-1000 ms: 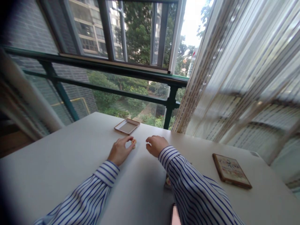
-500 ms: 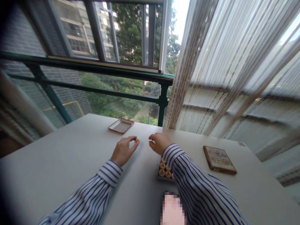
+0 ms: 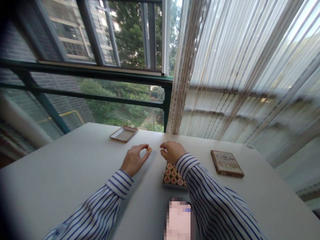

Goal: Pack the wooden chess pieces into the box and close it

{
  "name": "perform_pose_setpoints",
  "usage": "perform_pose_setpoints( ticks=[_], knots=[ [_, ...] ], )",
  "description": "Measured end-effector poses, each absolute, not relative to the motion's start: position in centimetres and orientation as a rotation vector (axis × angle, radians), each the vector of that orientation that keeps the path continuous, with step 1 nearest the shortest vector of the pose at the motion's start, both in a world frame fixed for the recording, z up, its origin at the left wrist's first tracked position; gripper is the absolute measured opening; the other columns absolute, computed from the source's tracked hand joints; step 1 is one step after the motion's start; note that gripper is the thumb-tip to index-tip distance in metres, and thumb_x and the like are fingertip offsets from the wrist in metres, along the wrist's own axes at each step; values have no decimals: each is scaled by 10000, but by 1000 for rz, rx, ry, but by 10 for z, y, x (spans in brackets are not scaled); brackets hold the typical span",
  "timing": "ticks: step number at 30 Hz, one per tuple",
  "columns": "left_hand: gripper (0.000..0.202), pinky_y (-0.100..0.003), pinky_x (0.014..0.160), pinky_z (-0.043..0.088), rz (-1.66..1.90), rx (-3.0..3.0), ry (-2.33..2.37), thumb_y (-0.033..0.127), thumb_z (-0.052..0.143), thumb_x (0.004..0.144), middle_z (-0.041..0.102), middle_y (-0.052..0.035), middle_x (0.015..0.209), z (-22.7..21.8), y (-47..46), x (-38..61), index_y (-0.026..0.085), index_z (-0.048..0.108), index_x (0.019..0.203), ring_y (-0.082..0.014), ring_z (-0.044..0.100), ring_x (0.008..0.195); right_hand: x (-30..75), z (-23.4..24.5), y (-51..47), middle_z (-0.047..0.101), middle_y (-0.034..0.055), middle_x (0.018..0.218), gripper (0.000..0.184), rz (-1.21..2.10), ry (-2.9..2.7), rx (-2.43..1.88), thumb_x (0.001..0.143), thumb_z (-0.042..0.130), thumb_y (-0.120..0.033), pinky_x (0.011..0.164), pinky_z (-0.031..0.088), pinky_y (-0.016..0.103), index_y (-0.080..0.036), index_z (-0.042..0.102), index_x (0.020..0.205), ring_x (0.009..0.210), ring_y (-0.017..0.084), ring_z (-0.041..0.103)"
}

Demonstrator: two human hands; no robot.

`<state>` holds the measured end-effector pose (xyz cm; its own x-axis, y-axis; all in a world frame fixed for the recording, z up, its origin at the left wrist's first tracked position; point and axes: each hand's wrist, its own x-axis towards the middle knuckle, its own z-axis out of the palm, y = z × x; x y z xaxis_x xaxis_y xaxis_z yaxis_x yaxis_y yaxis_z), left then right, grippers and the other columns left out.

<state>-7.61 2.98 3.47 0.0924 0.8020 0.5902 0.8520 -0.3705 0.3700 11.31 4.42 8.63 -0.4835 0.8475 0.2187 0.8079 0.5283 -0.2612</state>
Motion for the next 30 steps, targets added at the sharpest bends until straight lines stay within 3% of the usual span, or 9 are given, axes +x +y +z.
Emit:
perform_pose_setpoints(
  ticks=[30],
  knots=[
    [239,-342,813,433,-1186,-2424,-1637,328,508,782,652,-31,961,35,25,-34,208,584,975,-194,562,907,152,77,33,653,49,892,278,241,-2360,-1417,779,470,-272,749,418,255,-176,629,985,796,146,582]
  ],
)
